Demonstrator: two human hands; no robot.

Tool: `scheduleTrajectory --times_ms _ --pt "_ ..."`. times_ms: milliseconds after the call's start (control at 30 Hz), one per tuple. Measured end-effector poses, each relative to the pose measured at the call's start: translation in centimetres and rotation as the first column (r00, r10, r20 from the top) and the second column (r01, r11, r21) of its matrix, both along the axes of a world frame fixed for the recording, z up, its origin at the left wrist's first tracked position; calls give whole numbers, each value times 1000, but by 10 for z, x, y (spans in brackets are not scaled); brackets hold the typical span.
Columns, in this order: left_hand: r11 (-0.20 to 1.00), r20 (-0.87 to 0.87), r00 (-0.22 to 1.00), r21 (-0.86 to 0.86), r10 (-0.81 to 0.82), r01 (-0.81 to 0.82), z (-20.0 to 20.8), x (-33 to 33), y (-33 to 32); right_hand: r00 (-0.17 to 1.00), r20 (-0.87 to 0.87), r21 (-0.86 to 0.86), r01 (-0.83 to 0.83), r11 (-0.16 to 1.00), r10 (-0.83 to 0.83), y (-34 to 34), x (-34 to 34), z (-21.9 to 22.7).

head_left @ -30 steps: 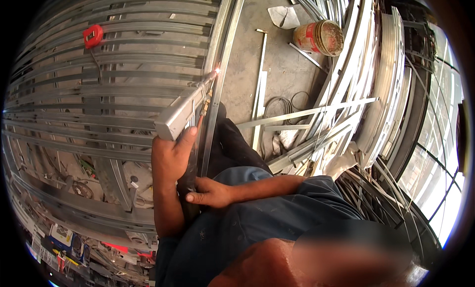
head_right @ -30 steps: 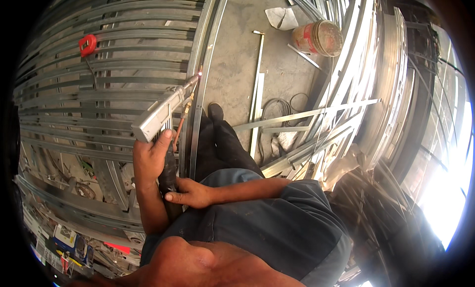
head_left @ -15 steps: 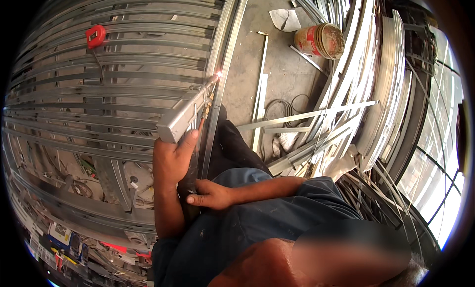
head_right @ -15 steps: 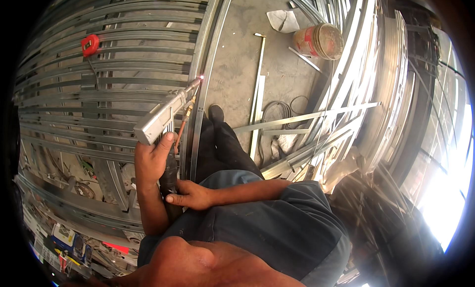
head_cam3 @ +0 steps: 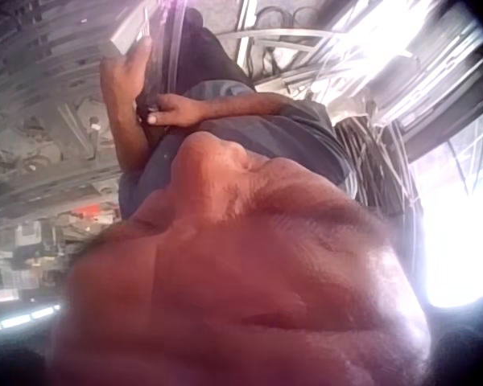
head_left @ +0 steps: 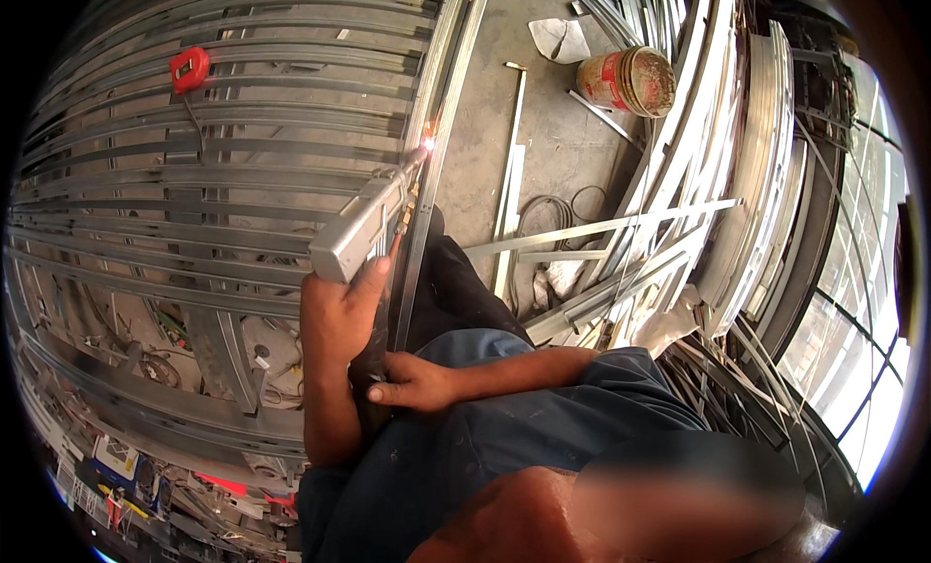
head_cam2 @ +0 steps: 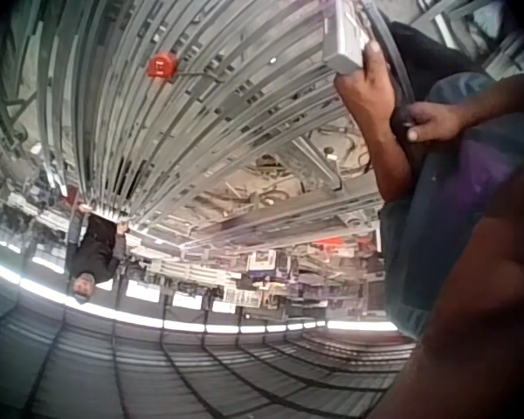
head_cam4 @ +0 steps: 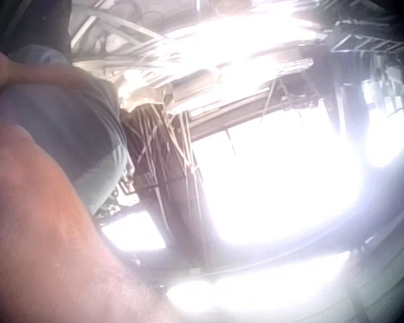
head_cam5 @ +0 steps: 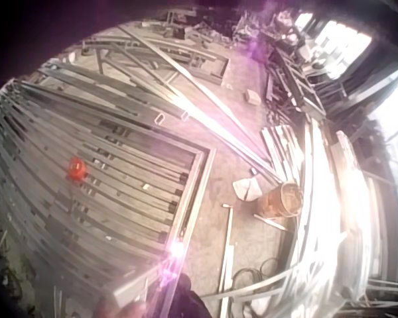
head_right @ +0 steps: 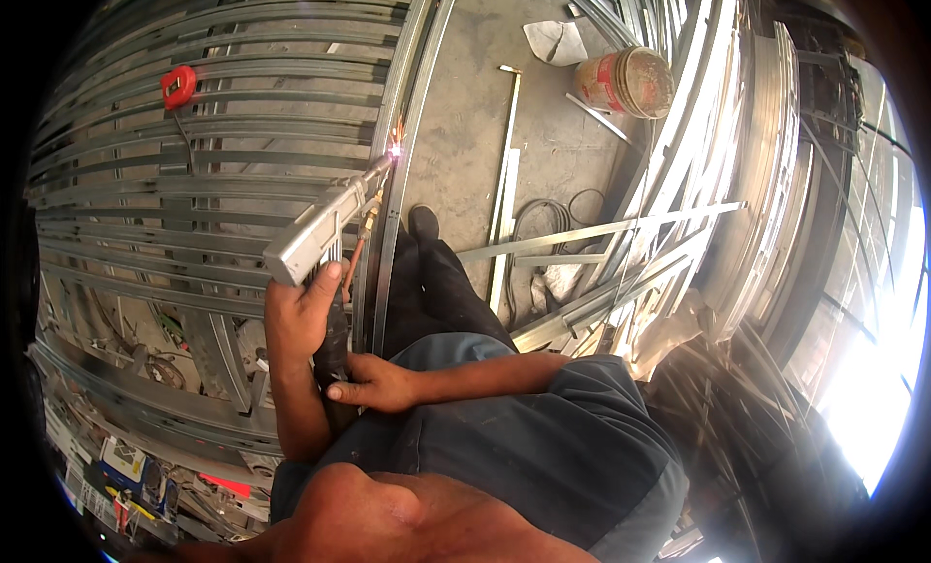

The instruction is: The person welds a rectangular metal frame using a handheld welding tool, creating bright sparks along the joints. They reposition the frame multiple times to access different sides and continue welding.

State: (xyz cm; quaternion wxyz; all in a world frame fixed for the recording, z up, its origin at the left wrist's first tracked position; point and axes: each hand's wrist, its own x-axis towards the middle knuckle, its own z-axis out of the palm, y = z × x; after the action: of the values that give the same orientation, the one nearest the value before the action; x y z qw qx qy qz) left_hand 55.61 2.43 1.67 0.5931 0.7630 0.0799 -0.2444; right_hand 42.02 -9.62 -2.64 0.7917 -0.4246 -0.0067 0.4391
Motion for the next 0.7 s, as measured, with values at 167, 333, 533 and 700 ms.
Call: scheduleTrajectory --times_ms 167,333,533,700 --pt "972 32 977 -103 213 -209 22 -15 -3 985 125 5 -121 993 119 -8 5 11" --pt "990 64 991 -96 114 -108 17 -33 15 977 149 6 -154 988 151 -7 9 16" --pt "962 -55 992 -243 116 -126 25 -41 13 951 181 -40 -246 969 249 -7 -1 9" --pt "976 -43 997 -203 65 -73 23 -45 6 956 161 -13 -249 969 247 -6 -11 6"
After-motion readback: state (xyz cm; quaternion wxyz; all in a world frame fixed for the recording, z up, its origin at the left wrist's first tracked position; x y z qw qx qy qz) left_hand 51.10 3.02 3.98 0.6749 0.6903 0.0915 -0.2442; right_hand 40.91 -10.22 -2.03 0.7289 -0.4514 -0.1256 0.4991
